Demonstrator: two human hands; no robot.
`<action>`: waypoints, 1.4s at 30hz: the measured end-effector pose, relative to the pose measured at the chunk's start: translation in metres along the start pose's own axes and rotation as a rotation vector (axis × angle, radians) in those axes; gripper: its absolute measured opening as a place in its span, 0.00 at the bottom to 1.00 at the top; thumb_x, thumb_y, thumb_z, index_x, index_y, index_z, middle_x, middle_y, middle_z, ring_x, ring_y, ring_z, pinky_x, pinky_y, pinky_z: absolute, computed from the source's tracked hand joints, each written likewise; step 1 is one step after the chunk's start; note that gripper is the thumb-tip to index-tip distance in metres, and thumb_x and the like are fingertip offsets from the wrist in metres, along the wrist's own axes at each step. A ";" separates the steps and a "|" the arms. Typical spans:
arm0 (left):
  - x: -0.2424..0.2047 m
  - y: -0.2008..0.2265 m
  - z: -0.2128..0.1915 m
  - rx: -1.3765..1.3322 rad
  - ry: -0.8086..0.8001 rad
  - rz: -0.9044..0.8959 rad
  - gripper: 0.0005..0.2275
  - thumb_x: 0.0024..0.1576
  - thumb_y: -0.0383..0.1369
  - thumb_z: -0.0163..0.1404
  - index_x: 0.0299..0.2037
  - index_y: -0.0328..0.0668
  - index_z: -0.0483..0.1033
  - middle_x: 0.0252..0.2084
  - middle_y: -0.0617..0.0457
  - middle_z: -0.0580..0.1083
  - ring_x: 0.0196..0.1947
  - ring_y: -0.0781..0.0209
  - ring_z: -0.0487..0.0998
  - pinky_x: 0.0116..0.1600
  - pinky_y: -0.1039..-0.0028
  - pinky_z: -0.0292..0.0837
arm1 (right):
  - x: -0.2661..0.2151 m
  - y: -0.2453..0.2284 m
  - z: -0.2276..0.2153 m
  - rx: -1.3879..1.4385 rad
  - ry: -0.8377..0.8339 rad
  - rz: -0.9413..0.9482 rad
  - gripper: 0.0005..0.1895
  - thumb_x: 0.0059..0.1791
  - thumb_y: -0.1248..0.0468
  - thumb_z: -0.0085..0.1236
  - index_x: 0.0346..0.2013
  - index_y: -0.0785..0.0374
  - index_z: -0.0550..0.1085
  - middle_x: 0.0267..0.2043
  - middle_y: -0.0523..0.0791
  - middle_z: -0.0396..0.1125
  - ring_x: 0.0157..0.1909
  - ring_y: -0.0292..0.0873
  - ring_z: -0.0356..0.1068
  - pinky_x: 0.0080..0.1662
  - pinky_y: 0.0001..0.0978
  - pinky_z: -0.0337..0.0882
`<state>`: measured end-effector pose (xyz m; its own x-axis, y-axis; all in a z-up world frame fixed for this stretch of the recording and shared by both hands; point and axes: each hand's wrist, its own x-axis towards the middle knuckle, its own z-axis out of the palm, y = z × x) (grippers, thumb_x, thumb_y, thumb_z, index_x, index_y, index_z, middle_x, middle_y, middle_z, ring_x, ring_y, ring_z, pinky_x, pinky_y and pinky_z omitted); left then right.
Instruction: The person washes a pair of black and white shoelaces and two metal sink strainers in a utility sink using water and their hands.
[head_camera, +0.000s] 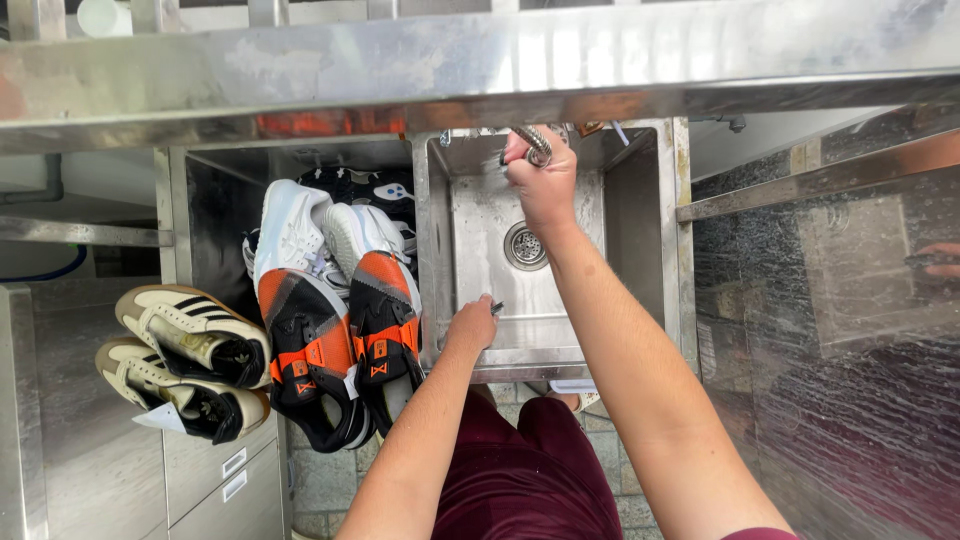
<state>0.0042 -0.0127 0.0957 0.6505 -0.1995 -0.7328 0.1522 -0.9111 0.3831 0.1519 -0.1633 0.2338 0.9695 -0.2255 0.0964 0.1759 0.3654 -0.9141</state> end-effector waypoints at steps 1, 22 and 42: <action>0.001 0.001 -0.002 0.001 -0.014 -0.011 0.14 0.63 0.34 0.48 0.57 0.41 0.70 0.50 0.40 0.77 0.53 0.42 0.78 0.56 0.55 0.73 | 0.001 0.002 0.001 0.050 0.018 0.043 0.12 0.39 0.83 0.48 0.27 0.64 0.72 0.36 0.42 0.68 0.32 0.32 0.63 0.31 0.23 0.63; 0.040 -0.028 0.032 -0.146 0.055 -0.133 0.21 0.57 0.36 0.53 0.59 0.40 0.67 0.54 0.37 0.76 0.57 0.40 0.75 0.60 0.56 0.71 | -0.048 -0.008 0.005 0.013 -0.103 0.468 0.06 0.41 0.77 0.52 0.27 0.64 0.72 0.30 0.47 0.70 0.55 0.44 0.74 0.38 0.30 0.74; 0.064 -0.043 0.048 -0.165 0.070 -0.122 0.25 0.55 0.41 0.57 0.59 0.39 0.64 0.53 0.38 0.76 0.55 0.41 0.77 0.58 0.56 0.72 | -0.056 -0.115 -0.045 -0.653 -0.395 0.407 0.21 0.43 0.76 0.56 0.49 0.62 0.68 0.39 0.42 0.70 0.36 0.32 0.65 0.42 0.26 0.71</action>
<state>0.0037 -0.0038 0.0052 0.6691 -0.0605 -0.7407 0.3488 -0.8545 0.3849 0.0692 -0.2331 0.3162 0.9453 0.1851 -0.2685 -0.2137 -0.2703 -0.9388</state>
